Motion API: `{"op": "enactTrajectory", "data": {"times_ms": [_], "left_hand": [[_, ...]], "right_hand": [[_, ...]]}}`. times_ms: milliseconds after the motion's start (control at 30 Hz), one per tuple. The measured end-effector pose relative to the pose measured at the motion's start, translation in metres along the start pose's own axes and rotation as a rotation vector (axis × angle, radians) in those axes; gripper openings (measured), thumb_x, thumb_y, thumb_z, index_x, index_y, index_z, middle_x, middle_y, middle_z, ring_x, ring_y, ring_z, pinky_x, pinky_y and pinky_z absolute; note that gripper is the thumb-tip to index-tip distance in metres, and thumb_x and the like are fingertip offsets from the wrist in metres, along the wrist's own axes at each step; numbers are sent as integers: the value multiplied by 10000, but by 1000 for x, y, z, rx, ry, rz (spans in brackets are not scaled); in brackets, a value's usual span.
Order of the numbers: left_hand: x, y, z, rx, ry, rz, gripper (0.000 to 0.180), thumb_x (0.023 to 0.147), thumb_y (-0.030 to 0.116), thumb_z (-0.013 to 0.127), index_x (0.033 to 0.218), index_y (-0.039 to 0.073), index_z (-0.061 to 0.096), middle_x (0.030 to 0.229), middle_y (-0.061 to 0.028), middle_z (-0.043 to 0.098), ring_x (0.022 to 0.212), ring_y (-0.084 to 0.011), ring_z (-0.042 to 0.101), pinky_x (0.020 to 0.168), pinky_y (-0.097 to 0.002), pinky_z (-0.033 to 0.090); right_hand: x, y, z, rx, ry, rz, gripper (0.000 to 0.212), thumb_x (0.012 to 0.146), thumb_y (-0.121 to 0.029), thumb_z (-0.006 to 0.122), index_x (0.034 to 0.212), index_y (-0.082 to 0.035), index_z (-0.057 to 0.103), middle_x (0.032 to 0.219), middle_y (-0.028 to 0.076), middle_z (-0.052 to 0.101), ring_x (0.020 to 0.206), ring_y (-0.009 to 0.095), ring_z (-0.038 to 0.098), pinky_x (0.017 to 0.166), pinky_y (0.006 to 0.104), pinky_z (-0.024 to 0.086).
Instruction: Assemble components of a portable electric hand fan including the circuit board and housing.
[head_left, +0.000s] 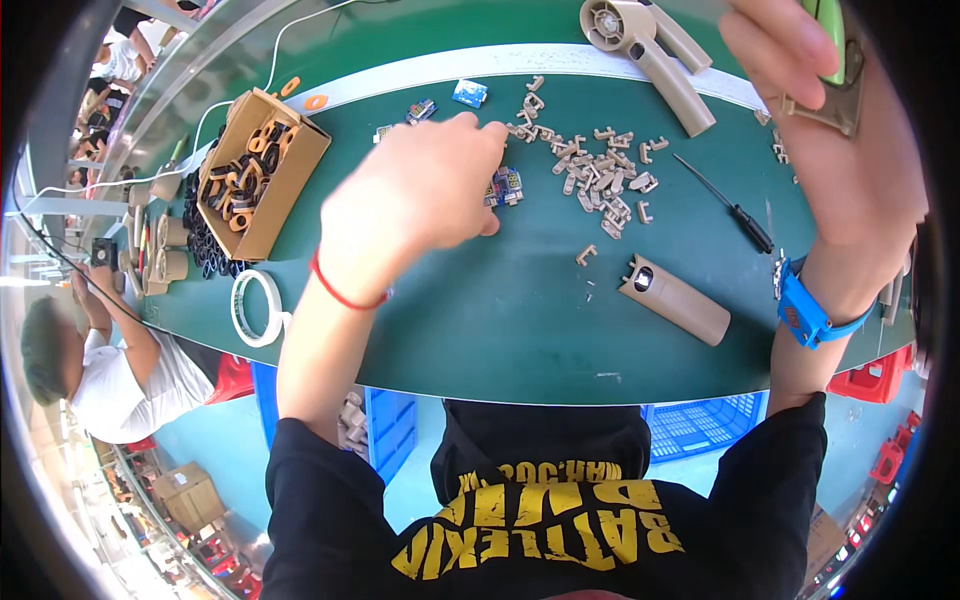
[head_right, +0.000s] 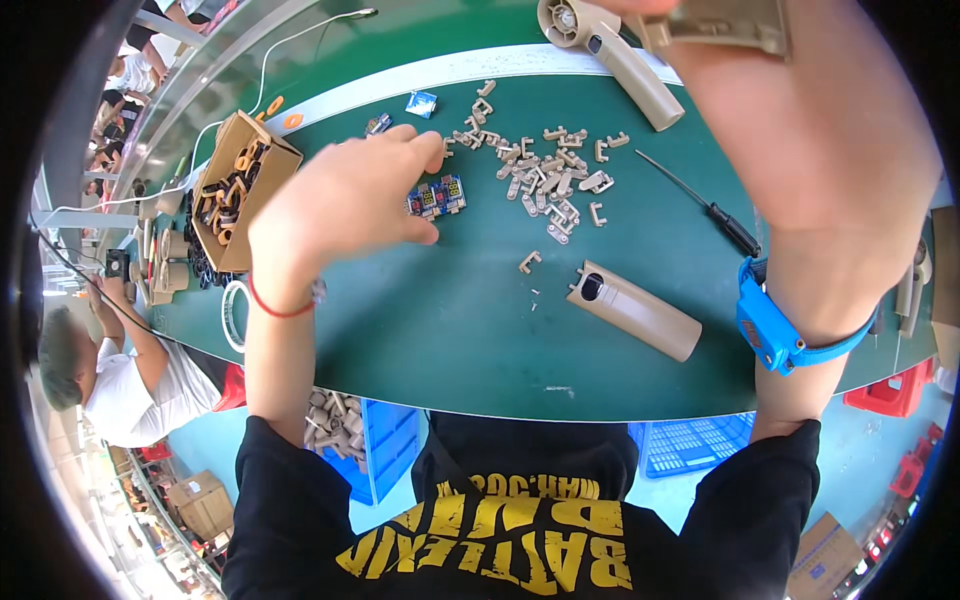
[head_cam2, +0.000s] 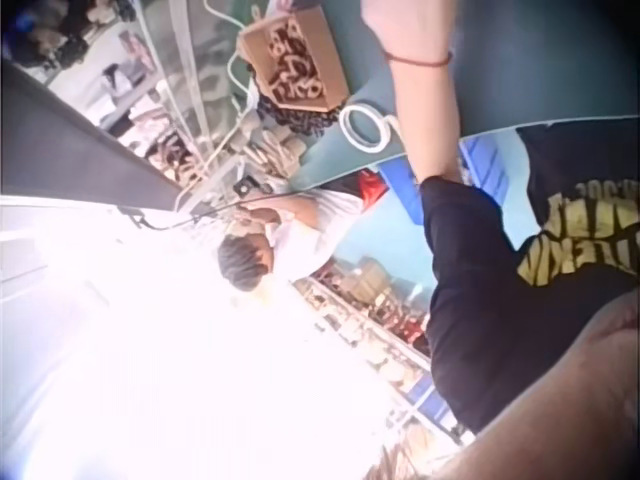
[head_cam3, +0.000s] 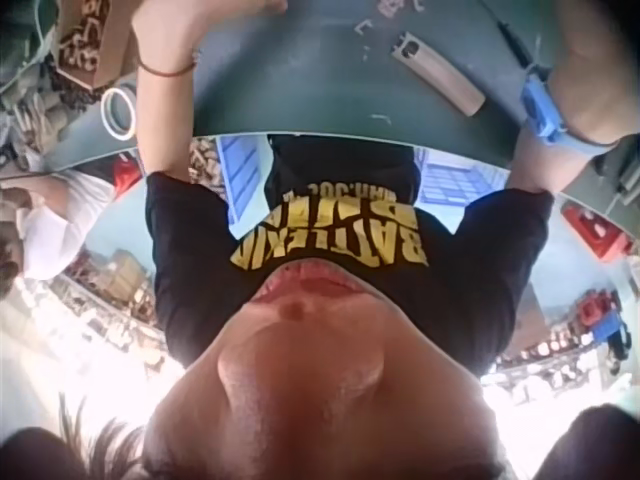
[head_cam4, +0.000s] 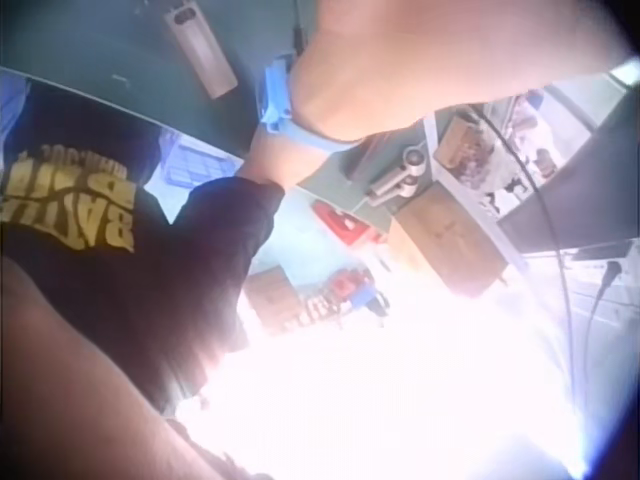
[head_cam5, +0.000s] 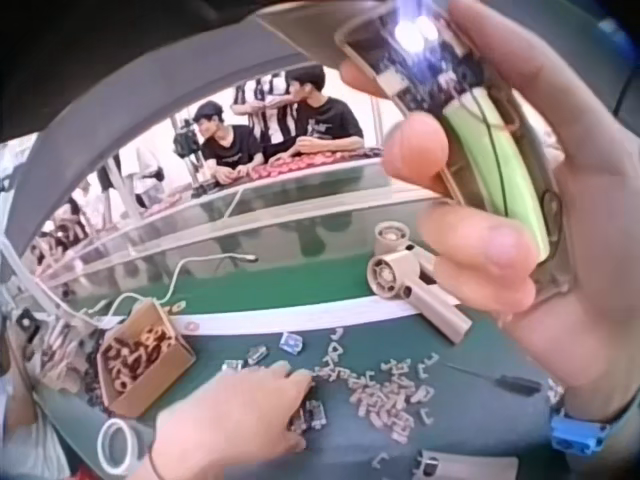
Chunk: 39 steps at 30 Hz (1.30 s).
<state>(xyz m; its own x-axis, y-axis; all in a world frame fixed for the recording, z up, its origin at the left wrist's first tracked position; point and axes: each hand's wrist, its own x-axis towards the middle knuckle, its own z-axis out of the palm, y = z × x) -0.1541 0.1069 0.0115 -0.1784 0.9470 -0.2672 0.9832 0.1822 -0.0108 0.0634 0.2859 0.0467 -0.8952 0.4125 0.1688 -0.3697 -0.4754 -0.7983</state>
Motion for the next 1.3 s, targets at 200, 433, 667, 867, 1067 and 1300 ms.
{"op": "enactTrajectory", "data": {"times_ms": [200,433,667,867,1067,1300], "left_hand": [[-24,3,3,-152,-59,82,322,789,164,701,1038,21,556,979,-159,622,931,-359,635,810,-443,518],[-21,-21,-3,-297,62,72,421,765,309,775,1047,54,594,956,-139,640,920,-326,632,789,-413,501],[4,-78,30,-440,279,-79,383,771,162,770,1114,81,621,1040,-111,620,958,-274,607,848,-364,499],[-3,-90,22,-505,318,-89,340,784,92,753,1108,92,649,1026,-46,638,902,-168,605,804,-304,502],[-3,-95,24,-518,331,-100,302,814,85,732,1107,76,656,1050,-8,649,931,-115,598,768,-249,497],[19,-66,28,-443,551,36,293,827,142,714,1103,70,644,1055,-77,655,1008,-273,603,923,-382,460]], "right_hand": [[-14,-20,-50,15,3,-35,516,1053,-425,280,1211,-12,545,836,167,677,463,163,504,412,255,395],[-13,-20,-57,2,21,-63,508,1052,-417,285,1200,-8,548,836,168,677,465,163,509,413,255,396],[-6,-14,-32,-14,8,-66,500,1052,-408,290,1189,-5,552,836,169,677,467,164,513,413,256,398],[-13,-20,-64,-26,30,-56,494,1051,-401,294,1179,-2,554,836,170,677,468,164,517,414,256,400],[-15,-20,-47,-59,40,-52,488,1050,-394,298,1170,2,557,835,171,677,470,165,521,415,257,401],[-1,-16,10,-126,40,-52,481,1050,-385,303,1159,5,561,835,172,678,472,165,525,416,257,403]]}}
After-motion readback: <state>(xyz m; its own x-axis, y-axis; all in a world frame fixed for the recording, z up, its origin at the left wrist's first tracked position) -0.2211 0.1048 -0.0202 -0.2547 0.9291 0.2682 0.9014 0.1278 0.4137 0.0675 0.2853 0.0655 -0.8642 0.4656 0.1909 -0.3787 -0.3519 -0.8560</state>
